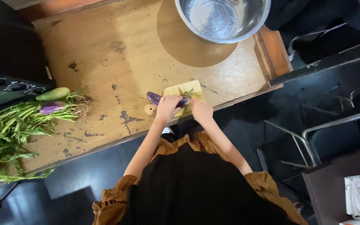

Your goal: The person slices a whole purple eggplant into several pieces on a small wooden cutting board using a knife.

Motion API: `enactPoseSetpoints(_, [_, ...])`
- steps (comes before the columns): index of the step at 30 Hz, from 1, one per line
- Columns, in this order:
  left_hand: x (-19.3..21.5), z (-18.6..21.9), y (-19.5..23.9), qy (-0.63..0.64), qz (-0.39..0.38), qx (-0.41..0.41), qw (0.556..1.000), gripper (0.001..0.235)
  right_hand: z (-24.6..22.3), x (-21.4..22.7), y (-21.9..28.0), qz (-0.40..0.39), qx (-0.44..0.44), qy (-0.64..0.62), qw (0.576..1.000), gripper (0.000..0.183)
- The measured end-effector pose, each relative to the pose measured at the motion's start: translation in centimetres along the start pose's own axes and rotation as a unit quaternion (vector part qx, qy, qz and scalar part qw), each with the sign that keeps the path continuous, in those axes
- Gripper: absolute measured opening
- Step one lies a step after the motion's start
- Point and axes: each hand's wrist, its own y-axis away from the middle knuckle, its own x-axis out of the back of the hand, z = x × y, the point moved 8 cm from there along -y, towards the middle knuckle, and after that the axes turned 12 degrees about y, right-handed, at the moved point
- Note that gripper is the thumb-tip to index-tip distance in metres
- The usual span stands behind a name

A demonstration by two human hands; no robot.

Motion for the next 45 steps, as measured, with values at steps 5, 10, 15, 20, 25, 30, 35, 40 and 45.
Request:
enactPoseSetpoints(5, [0.8,0.4,-0.5,0.023,0.020,0.022,0.999,0.053,1.4,0.2,1.4,-0.027,-0.001,0.024,0.999,0.035])
enactPoseSetpoints(10, [0.3,0.0,-0.8,0.010,0.021,0.037,0.999,0.053,4.0,-0.1,2.3,0.024,-0.032,-0.003,0.999,0.038])
enactPoseSetpoints(15, [-0.7,-0.7,-0.2,-0.011,0.022,0.058,0.998,0.053,4.5,-0.9,1.4,0.066,-0.006,-0.095,0.993,0.038])
enactPoseSetpoints(20, [-0.6,-0.2,0.2,-0.019,0.043,0.045,0.998,0.057,4.0,-0.6,-1.1,0.075,0.045,-0.265,0.960,0.032])
enactPoseSetpoints(25, [-0.1,0.4,0.3,-0.030,0.057,0.030,0.997,0.059,4.3,0.2,-3.2,0.069,0.020,-0.215,0.974,0.027])
enactPoseSetpoints(30, [-0.1,0.8,0.3,-0.037,0.051,0.046,0.997,0.059,4.0,2.2,-5.0,0.213,0.085,-0.248,0.941,0.017])
enactPoseSetpoints(35, [0.7,1.5,0.2,-0.028,0.065,0.037,0.997,0.059,4.4,2.3,-6.7,0.151,0.008,-0.270,0.951,0.020])
enactPoseSetpoints(40, [0.8,1.5,-0.4,-0.037,0.063,0.045,0.996,0.058,6.3,3.2,-8.5,0.126,0.012,-0.305,0.944,0.020])
enactPoseSetpoints(45, [0.4,1.0,-0.5,-0.041,0.063,0.072,0.995,0.058,10.4,4.7,-8.5,0.093,-0.021,-0.169,0.981,0.026])
